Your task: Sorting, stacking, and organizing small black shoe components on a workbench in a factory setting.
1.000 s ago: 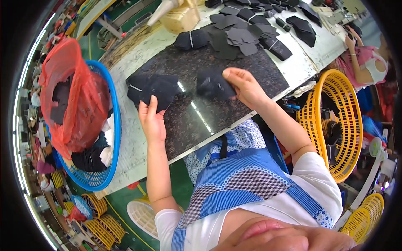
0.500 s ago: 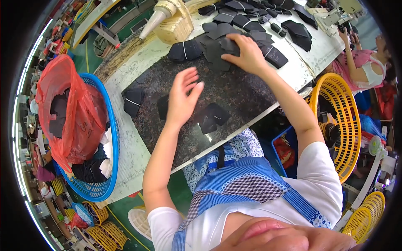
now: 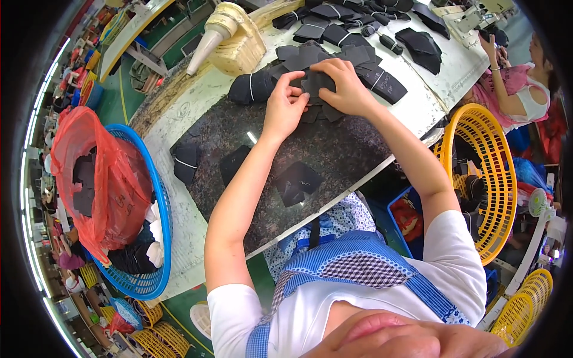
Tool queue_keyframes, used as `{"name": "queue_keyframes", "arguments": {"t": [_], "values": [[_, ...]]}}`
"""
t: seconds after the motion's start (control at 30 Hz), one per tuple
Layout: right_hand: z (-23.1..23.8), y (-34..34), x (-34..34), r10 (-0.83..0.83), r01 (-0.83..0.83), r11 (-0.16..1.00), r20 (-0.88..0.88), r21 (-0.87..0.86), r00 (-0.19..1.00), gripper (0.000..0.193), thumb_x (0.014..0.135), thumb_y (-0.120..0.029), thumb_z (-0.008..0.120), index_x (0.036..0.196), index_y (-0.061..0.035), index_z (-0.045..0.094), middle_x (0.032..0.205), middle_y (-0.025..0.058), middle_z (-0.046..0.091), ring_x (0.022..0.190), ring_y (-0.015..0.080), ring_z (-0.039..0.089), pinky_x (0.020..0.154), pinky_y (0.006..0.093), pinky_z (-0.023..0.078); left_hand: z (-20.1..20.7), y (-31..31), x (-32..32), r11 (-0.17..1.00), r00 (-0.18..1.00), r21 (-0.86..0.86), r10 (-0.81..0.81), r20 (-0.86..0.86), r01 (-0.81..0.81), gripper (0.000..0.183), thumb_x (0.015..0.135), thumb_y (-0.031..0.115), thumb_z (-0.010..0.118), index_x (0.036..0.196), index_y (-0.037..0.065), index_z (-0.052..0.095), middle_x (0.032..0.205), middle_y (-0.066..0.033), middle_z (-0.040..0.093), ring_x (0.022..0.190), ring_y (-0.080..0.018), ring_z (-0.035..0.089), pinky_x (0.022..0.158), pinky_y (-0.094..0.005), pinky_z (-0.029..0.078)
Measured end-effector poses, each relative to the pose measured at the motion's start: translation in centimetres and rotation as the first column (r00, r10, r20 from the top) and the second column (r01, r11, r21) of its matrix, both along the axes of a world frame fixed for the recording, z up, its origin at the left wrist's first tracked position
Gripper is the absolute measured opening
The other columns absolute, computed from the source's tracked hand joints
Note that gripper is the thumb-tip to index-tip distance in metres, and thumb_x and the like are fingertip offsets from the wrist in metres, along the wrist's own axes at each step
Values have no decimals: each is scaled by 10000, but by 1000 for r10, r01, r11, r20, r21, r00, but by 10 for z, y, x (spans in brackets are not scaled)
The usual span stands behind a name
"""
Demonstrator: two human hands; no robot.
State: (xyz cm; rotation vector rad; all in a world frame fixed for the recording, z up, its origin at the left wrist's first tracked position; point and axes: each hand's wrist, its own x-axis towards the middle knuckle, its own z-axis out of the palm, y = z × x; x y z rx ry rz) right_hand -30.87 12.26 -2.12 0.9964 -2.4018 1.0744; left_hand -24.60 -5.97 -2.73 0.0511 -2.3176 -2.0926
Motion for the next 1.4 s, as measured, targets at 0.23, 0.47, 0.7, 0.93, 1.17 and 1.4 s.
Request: {"name": "queue_keyframes", "arguments": {"t": [0.23,0.47,0.7,0.93,1.17,1.4], "values": [[6,2,3,66,-97,992,-329,-79,942,222,809,-31,691,1028,-63,697,1044,87,686,1030,305,629,885,382,523,-14,-1,5,996,995,-80,32,-98,-40,371,907,48,669,1274,18,621,859,-65,684,744,-123,679,678,-280,538],[33,35,12,-65,156,781,170,-605,983,101,940,-40,661,1036,-11,651,938,27,659,857,94,604,798,245,487,-8,3,10,939,974,-326,36,-223,-109,389,878,71,703,1256,17,629,908,-99,675,758,-175,681,700,-303,554],[56,51,32,104,127,740,299,-661,949,134,962,-56,659,1071,21,664,953,38,698,861,64,640,769,192,500,13,2,33,766,892,-537,103,-440,-354,433,906,75,697,1323,60,582,1153,-96,603,980,-153,623,861,-297,529],[39,-5,75,375,52,712,442,-701,815,176,978,-52,643,1134,29,637,957,14,682,853,37,616,777,188,492,55,15,101,970,992,244,17,-126,15,614,873,61,773,1372,28,417,1120,-113,661,954,-127,648,826,-261,529],[49,-21,111,166,-199,959,-173,-200,971,308,760,-67,806,1036,-38,672,1086,128,663,1010,309,626,820,348,528,41,-8,126,958,976,262,158,-153,-114,248,942,10,662,1176,-33,593,1019,-55,711,888,-63,640,785,-212,507],[29,11,93,199,181,787,521,-590,830,111,941,-128,699,978,-23,696,758,-54,590,668,10,480,583,186,366,28,-16,110,989,1000,147,10,-6,-9,221,957,26,647,1167,-26,606,928,-24,711,822,-47,625,728,-213,508]]}}
